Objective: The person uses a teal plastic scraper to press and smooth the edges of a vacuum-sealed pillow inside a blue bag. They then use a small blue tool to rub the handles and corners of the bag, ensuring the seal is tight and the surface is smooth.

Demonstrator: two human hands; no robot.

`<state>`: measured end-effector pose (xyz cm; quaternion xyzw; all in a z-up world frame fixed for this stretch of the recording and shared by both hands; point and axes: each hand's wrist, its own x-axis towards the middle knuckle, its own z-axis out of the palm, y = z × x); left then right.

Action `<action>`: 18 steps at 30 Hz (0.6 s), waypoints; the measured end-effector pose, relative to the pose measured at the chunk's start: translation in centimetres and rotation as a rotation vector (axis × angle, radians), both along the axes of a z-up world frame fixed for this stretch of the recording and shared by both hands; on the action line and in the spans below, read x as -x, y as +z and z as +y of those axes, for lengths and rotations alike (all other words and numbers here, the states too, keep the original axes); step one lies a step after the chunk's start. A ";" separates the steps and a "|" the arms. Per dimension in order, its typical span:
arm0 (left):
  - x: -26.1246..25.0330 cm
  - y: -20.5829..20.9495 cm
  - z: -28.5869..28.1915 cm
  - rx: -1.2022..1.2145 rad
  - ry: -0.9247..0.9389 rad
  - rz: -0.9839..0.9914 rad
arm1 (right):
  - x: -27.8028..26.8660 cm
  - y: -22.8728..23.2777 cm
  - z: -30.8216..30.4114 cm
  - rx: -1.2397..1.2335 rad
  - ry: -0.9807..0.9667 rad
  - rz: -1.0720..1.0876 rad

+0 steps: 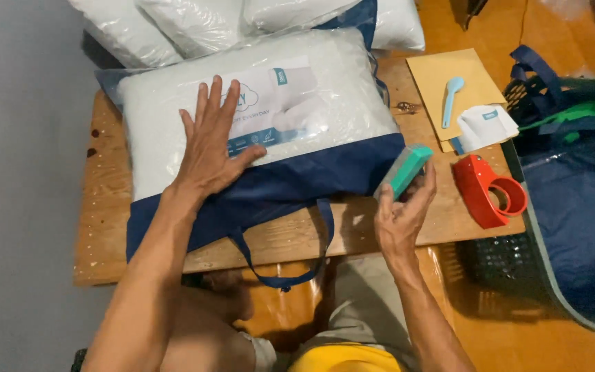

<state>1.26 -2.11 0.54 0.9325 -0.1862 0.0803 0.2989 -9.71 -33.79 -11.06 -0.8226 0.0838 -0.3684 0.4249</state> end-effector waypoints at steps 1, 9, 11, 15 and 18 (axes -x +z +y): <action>0.0 0.2 0.9 -0.001 0.011 0.002 | -0.6 0.8 0.4 -0.001 0.011 0.002; 0.5 1.2 4.6 -0.076 0.250 0.230 | -3.0 3.0 14.1 0.255 0.198 -0.093; 0.2 1.1 4.6 -0.074 0.262 0.241 | -1.2 0.8 18.1 0.377 0.392 -0.052; 0.4 1.3 4.5 -0.055 0.256 0.273 | 2.7 -1.8 21.0 0.446 0.723 -0.009; 1.1 2.4 4.2 -0.040 0.230 0.251 | 1.8 0.9 18.2 0.272 0.610 -0.063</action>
